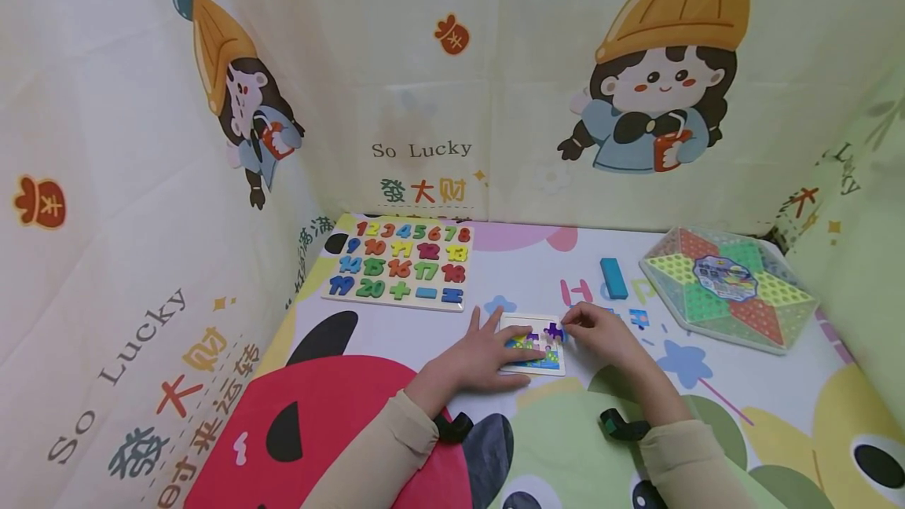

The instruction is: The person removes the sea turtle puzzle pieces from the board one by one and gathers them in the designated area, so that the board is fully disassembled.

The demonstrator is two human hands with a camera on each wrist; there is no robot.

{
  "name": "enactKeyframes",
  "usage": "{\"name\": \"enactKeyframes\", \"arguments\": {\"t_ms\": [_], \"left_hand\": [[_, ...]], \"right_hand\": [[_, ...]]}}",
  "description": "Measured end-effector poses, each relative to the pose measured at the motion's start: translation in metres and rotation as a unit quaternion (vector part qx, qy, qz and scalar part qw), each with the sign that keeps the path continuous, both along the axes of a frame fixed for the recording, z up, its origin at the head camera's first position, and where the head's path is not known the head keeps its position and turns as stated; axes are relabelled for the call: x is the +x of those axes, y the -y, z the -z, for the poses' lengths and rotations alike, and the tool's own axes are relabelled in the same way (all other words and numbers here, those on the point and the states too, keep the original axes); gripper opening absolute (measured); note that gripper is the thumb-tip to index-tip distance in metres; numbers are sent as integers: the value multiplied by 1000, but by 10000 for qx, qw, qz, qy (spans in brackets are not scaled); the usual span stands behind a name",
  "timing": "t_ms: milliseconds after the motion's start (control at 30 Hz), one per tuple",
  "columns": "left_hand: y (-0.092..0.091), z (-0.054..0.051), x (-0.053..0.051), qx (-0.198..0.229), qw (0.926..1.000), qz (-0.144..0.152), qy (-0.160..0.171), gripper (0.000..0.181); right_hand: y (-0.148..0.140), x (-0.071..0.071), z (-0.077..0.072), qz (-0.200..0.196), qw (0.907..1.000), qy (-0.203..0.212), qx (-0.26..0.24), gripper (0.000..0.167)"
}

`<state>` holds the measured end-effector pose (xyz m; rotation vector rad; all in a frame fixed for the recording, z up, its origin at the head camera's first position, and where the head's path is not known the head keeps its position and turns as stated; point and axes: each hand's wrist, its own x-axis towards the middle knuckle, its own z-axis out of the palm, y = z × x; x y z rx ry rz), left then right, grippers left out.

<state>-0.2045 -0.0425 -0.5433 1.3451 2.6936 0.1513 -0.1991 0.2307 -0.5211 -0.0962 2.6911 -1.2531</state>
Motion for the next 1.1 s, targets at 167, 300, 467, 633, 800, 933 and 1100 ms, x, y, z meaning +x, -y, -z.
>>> {"name": "enactKeyframes", "arguments": {"t_ms": [167, 300, 467, 633, 800, 933, 1100], "left_hand": [[2, 2, -1, 134, 9999, 49, -2, 54], [3, 3, -2, 263, 9996, 52, 25, 52], [3, 5, -2, 332, 9994, 41, 35, 52], [4, 7, -2, 388, 9992, 21, 41, 52], [5, 5, -3, 408, 9992, 23, 35, 52], [4, 6, -3, 433, 9991, 31, 28, 53], [4, 8, -3, 425, 9991, 8, 36, 53]], "right_hand": [[-9, -1, -4, 103, 9996, 230, -148, 16], [-21, 0, -10, 178, 9986, 402, -295, 20], [-43, 5, -14, 178, 9977, 534, -375, 25], [-67, 9, -17, 287, 9962, 709, -410, 28], [-85, 10, -20, 352, 9952, 893, -212, 34], [-99, 11, -21, 316, 9948, 953, -181, 37], [-114, 12, -19, 248, 9945, 995, -194, 37]]}}
